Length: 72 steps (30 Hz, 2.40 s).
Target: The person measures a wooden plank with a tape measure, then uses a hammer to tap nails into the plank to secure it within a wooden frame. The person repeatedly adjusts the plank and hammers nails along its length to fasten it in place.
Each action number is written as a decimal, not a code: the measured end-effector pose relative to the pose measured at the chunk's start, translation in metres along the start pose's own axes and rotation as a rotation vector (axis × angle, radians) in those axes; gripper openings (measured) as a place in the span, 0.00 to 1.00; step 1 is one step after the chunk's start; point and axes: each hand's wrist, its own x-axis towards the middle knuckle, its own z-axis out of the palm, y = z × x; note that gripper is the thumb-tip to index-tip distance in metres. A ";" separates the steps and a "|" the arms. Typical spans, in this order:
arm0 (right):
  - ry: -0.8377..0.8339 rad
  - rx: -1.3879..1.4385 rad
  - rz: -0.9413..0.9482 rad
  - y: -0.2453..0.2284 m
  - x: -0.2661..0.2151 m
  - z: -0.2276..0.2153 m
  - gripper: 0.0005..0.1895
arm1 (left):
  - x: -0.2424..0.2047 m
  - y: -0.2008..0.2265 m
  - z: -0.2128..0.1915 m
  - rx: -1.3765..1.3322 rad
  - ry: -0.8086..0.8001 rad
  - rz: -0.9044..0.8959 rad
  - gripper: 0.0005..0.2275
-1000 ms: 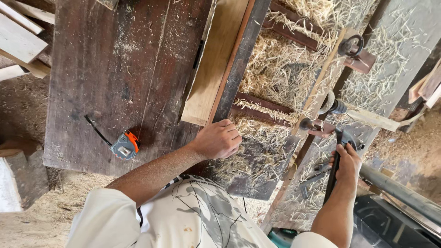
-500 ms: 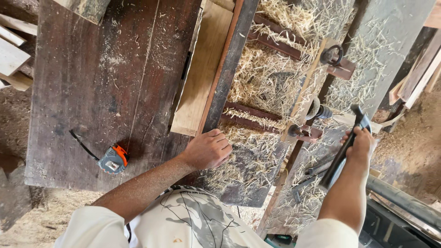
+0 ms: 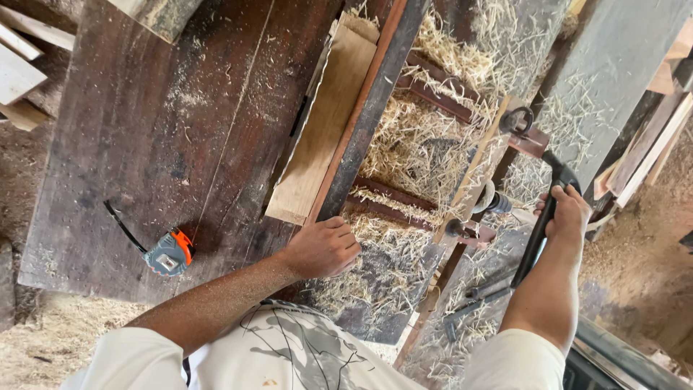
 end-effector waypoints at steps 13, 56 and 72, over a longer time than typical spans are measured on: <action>0.055 0.188 -0.155 -0.001 -0.129 0.012 0.03 | -0.046 0.024 -0.030 -0.396 0.362 -0.155 0.02; -0.725 -1.383 -1.378 -0.039 -0.441 0.272 0.24 | -0.124 -0.021 -0.001 0.031 0.348 -0.722 0.40; -0.638 -0.630 -0.978 -0.064 -0.408 0.233 0.09 | -0.119 -0.022 0.004 -0.007 0.402 -0.820 0.28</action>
